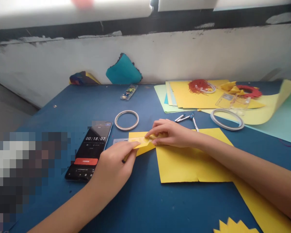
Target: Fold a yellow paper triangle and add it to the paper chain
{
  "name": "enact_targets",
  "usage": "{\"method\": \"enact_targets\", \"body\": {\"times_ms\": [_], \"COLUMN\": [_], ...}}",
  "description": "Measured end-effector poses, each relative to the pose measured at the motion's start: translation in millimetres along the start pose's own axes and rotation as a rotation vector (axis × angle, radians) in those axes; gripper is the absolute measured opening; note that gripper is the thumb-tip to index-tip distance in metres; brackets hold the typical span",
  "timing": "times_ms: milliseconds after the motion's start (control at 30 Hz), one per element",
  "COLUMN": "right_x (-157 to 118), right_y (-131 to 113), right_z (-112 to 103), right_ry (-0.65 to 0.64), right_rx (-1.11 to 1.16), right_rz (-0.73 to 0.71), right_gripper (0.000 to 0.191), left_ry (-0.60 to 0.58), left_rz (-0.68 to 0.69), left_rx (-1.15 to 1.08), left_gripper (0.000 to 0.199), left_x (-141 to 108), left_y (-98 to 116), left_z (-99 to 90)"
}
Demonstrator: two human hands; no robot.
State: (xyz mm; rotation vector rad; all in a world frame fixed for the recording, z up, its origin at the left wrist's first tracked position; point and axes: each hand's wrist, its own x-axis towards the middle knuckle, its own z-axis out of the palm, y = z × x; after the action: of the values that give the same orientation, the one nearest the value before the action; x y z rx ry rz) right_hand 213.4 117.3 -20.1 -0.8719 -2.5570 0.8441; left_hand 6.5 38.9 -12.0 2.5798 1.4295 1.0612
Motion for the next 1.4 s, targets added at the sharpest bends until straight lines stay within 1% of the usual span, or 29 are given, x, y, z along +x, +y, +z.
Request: {"method": "enact_targets", "body": {"times_ms": [100,167,300,467,633,700,767,867,967,1033,1067,1133,1200,1400], "right_x": [-0.3,-0.5,-1.1,-2.3,-2.5,-2.3,-1.9,-1.2,-0.4,-0.1,-0.2,-0.7,-1.4,-3.4], "right_y": [-0.2,-0.2,0.4,0.1,0.3,1.2,2.2,3.1,3.4,3.4,3.5,3.7,4.1,4.7], "right_z": [0.1,0.7,1.9,2.6,2.7,3.1,3.7,4.6,5.5,5.9,6.0,6.0,5.8,5.6], "right_ry": [0.005,0.008,0.019,0.023,0.021,0.026,0.037,0.048,0.056,0.070,0.076,0.079,0.071,0.060], "right_rx": [0.004,0.005,-0.009,-0.045,-0.045,-0.043,-0.036,-0.006,0.019,0.022,0.024,0.030,0.033,0.034], "right_rz": [0.000,0.001,0.000,0.005,-0.002,-0.004,-0.004,-0.007,-0.019,-0.023,-0.022,-0.021,-0.017,-0.011], "right_gripper": [0.022,0.022,0.021,0.017,0.011,0.010,0.013,0.018,0.019,0.022,0.023,0.023,0.024,0.026], "left_ry": [0.026,0.039,0.050,0.042,0.084,0.088,0.088,0.039,-0.104,-0.205,-0.237,-0.259,-0.259,-0.253], "left_rz": [0.124,0.170,0.196,0.265,0.330,0.351,0.356,0.369,0.386,0.402,0.423,0.461,0.477,0.439], "left_rx": [0.105,0.137,0.156,0.228,0.241,0.254,0.262,0.260,0.228,0.237,0.251,0.303,0.361,0.468], "left_gripper": [0.018,0.019,0.020,0.020,0.019,0.020,0.019,0.015,0.016,0.023,0.027,0.032,0.034,0.031], "left_x": [8.4,12.6,18.4,24.1,29.6,30.8,29.5,21.5,8.6,0.4,-3.0,-8.0,-10.9,-10.3], "left_y": [-4.3,-5.7,-6.1,-9.7,-13.1,-12.8,-10.2,0.1,16.0,25.9,29.7,34.3,34.7,24.7], "left_z": [3.9,5.2,7.5,13.1,18.2,17.5,12.7,-1.4,-13.1,-13.9,-12.2,-7.0,-2.5,-1.9]}}
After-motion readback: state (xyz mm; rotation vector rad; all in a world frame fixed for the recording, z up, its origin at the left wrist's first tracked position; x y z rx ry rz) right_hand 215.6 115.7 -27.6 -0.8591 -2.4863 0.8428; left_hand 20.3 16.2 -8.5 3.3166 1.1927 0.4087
